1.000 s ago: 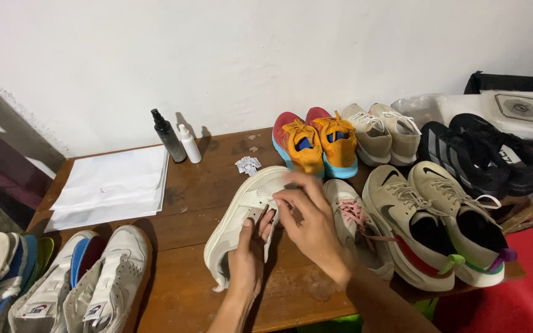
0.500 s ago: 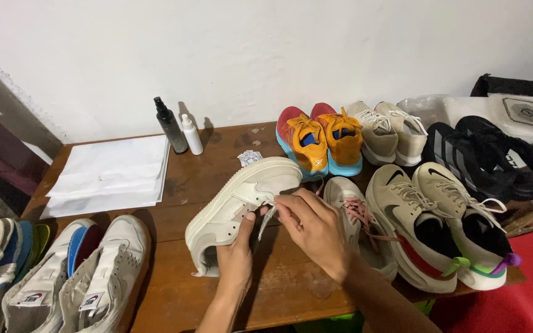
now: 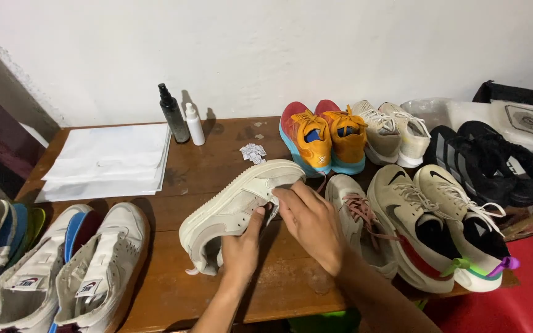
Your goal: Lacing a white sneaker with pink shoelaces on a workbench.
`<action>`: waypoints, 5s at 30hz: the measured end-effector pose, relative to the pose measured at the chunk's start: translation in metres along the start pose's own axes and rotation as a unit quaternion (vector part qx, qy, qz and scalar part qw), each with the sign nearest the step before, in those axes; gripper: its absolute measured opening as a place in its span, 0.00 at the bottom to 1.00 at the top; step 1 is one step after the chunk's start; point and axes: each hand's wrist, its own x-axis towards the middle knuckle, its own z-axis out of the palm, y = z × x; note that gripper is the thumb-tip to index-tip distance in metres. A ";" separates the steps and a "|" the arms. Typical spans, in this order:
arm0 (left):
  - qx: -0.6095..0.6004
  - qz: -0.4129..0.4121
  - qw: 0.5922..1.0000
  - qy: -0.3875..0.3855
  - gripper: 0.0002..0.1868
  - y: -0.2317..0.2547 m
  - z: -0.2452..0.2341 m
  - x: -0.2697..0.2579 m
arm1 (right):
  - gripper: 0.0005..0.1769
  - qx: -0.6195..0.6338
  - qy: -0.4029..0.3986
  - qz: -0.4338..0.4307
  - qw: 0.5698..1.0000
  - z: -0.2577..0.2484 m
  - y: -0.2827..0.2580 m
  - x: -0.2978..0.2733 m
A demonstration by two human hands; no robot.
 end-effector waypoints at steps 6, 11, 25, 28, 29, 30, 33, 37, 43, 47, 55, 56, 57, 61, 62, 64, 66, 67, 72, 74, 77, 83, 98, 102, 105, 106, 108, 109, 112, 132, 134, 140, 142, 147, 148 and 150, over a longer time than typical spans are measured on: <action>-0.176 -0.056 0.982 0.035 0.18 0.038 0.004 -0.009 | 0.17 0.074 0.004 -0.021 0.997 -0.007 -0.004 0.016; -0.264 -0.089 0.958 0.063 0.21 0.052 0.011 -0.015 | 0.19 0.155 0.035 0.003 0.987 -0.016 -0.014 0.029; -0.134 -0.151 0.976 0.080 0.24 0.066 0.016 -0.029 | 0.05 0.091 0.114 0.018 0.989 0.003 -0.003 0.018; -0.156 -0.115 0.978 0.071 0.22 0.042 0.011 -0.001 | 0.05 0.088 0.090 0.024 0.992 -0.002 -0.003 0.015; -0.157 -0.131 0.975 0.088 0.22 0.041 0.011 -0.005 | 0.05 0.100 0.070 0.026 0.992 -0.002 -0.003 0.011; -0.180 -0.132 0.971 0.085 0.19 0.040 0.011 -0.007 | 0.05 0.091 0.075 0.018 0.993 -0.001 -0.004 0.009; -0.202 -0.128 0.969 0.068 0.17 0.054 0.014 -0.008 | 0.05 0.098 0.092 0.007 0.991 -0.005 -0.002 0.017; -0.198 -0.123 0.972 0.036 0.21 0.072 0.020 -0.021 | 0.05 0.108 0.110 0.020 0.988 -0.022 -0.011 0.016; -0.021 -0.014 0.998 -0.058 0.20 0.022 0.018 0.048 | 0.04 0.021 0.172 -0.026 0.985 0.009 0.024 0.028; -0.019 -0.012 0.998 -0.050 0.20 0.025 0.016 0.059 | 0.02 0.028 0.142 -0.016 0.989 0.022 0.028 0.047; -0.116 -0.160 0.980 -0.005 0.20 0.028 0.015 0.040 | 0.03 0.010 0.090 -0.012 0.996 0.039 0.022 0.025; -0.115 -0.166 0.979 -0.002 0.20 0.029 0.015 0.038 | 0.03 0.013 0.084 -0.009 0.996 0.043 0.026 0.021; -0.107 -0.159 0.981 -0.012 0.18 0.031 0.016 0.038 | 0.03 0.006 0.098 -0.015 0.995 0.048 0.029 0.020; -0.113 -0.152 0.982 -0.021 0.18 0.025 0.014 0.033 | 0.03 0.015 0.114 -0.030 0.993 0.053 0.036 0.015; -0.114 -0.153 0.981 -0.021 0.18 0.024 0.014 0.032 | 0.03 0.014 0.114 -0.030 0.993 0.052 0.036 0.014; -0.149 -0.147 0.978 -0.016 0.19 0.022 0.013 0.032 | 0.03 0.025 0.119 -0.034 0.992 0.051 0.036 0.013; -0.157 -0.148 0.976 -0.011 0.20 0.024 0.014 0.030 | 0.03 0.024 0.120 -0.036 0.992 0.047 0.036 0.014; -0.162 -0.154 0.975 -0.003 0.21 0.023 0.013 0.026 | 0.03 0.027 0.116 -0.034 0.992 0.046 0.034 0.011; -0.123 -0.149 0.981 0.004 0.19 0.014 0.012 0.029 | 0.05 0.032 0.098 -0.042 0.994 0.042 0.036 0.002; -0.122 -0.142 0.982 0.015 0.18 0.017 0.012 0.032 | 0.08 0.058 0.109 -0.058 0.991 0.043 0.041 0.003; -0.095 -0.122 0.988 0.022 0.21 0.010 0.010 0.043 | 0.08 0.068 0.102 -0.060 0.991 0.043 0.043 0.003; -0.049 -0.113 0.992 -0.004 0.21 -0.004 0.012 0.042 | 0.07 0.054 0.091 -0.057 0.993 0.047 0.049 -0.005; -0.052 -0.194 0.978 -0.055 0.25 -0.015 0.025 0.040 | 0.06 0.031 0.008 -0.030 0.999 0.052 0.059 -0.015; -0.051 -0.201 0.976 -0.069 0.24 -0.018 0.024 0.041 | 0.03 0.005 -0.019 -0.031 0.999 0.053 0.061 -0.017; -0.060 -0.199 0.975 -0.071 0.24 -0.019 0.024 0.042 | 0.03 0.004 -0.033 -0.027 0.999 0.051 0.062 -0.016; -0.057 -0.201 0.975 -0.071 0.24 -0.021 0.023 0.042 | 0.03 0.009 -0.037 -0.022 0.999 0.051 0.062 -0.016; -0.057 -0.202 0.975 -0.066 0.24 -0.017 0.024 0.038 | 0.02 -0.008 -0.044 -0.022 0.999 0.055 0.064 -0.019; -0.058 -0.205 0.975 -0.060 0.23 -0.015 0.024 0.037 | 0.02 -0.024 -0.051 -0.021 0.998 0.056 0.066 -0.020; -0.057 -0.192 0.978 -0.055 0.21 -0.017 0.024 0.035 | 0.03 -0.040 -0.046 -0.025 0.998 0.058 0.065 -0.022; -0.162 -0.165 0.969 -0.087 0.17 -0.014 0.019 0.027 | 0.03 0.043 0.063 -0.045 0.996 0.044 0.037 -0.005; -0.185 -0.149 0.967 -0.089 0.19 -0.028 0.024 0.033 | 0.04 0.046 0.078 -0.053 0.994 0.044 0.036 -0.003; -0.199 -0.160 0.959 -0.120 0.19 -0.055 0.026 0.042 | 0.04 0.056 0.122 -0.045 0.990 0.048 0.031 0.000; -0.181 -0.143 0.965 -0.128 0.17 -0.062 0.026 0.047 | 0.04 0.076 0.116 -0.048 0.989 0.044 0.027 0.004; -0.159 -0.072 0.979 -0.104 0.17 -0.051 0.014 0.053 | 0.07 0.120 0.115 -0.048 0.985 0.042 0.016 0.004; -0.166 -0.060 0.979 -0.100 0.20 -0.039 0.011 0.052 | 0.08 0.120 0.113 -0.044 0.985 0.041 0.012 0.005; -0.160 -0.049 0.981 -0.099 0.19 -0.027 0.008 0.047 | 0.10 0.117 0.111 -0.054 0.985 0.039 0.012 0.004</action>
